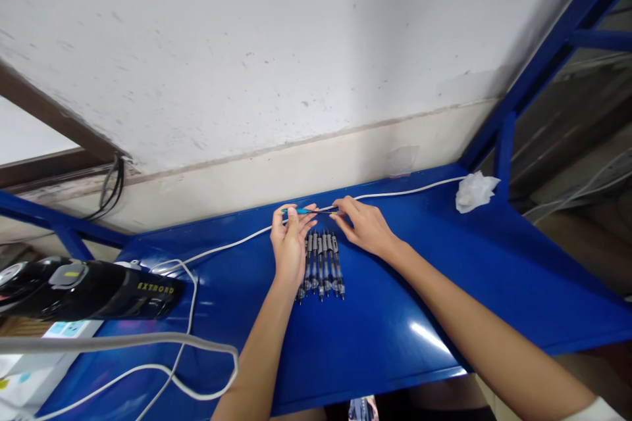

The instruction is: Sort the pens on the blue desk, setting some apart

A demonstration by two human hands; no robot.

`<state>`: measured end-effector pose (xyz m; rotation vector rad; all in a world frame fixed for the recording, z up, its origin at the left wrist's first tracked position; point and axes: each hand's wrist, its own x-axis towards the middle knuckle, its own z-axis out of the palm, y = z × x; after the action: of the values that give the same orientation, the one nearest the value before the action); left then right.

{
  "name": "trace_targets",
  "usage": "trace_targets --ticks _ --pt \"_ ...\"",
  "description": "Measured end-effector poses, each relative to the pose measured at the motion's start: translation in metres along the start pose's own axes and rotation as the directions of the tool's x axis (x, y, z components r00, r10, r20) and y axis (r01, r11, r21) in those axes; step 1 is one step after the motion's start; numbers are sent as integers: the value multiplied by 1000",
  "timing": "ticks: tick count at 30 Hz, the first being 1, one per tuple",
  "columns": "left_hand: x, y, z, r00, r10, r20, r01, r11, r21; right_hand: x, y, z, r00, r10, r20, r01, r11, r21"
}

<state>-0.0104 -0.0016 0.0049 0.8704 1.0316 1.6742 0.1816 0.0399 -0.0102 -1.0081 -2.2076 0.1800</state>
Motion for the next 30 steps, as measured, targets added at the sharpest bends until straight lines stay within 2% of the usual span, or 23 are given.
trace_targets --ticks 5,12,21,27,30 --pt "-4 -2 5 998 -40 47 38 998 43 0 -2 0 1000 10 4 -11 998 57" --pt "-8 -5 9 995 -26 97 16 994 110 0 -7 -1 999 -11 33 6 988 157" --pt "-9 -5 7 996 -8 85 -7 984 175 1 -11 -7 995 -51 81 48 998 37" --pt "-9 -4 6 994 -14 106 -5 983 184 0 -9 -4 999 -20 40 16 993 116" --pt "-8 -5 4 994 -9 104 -13 978 207 0 -9 -5 998 -46 54 41 996 85"
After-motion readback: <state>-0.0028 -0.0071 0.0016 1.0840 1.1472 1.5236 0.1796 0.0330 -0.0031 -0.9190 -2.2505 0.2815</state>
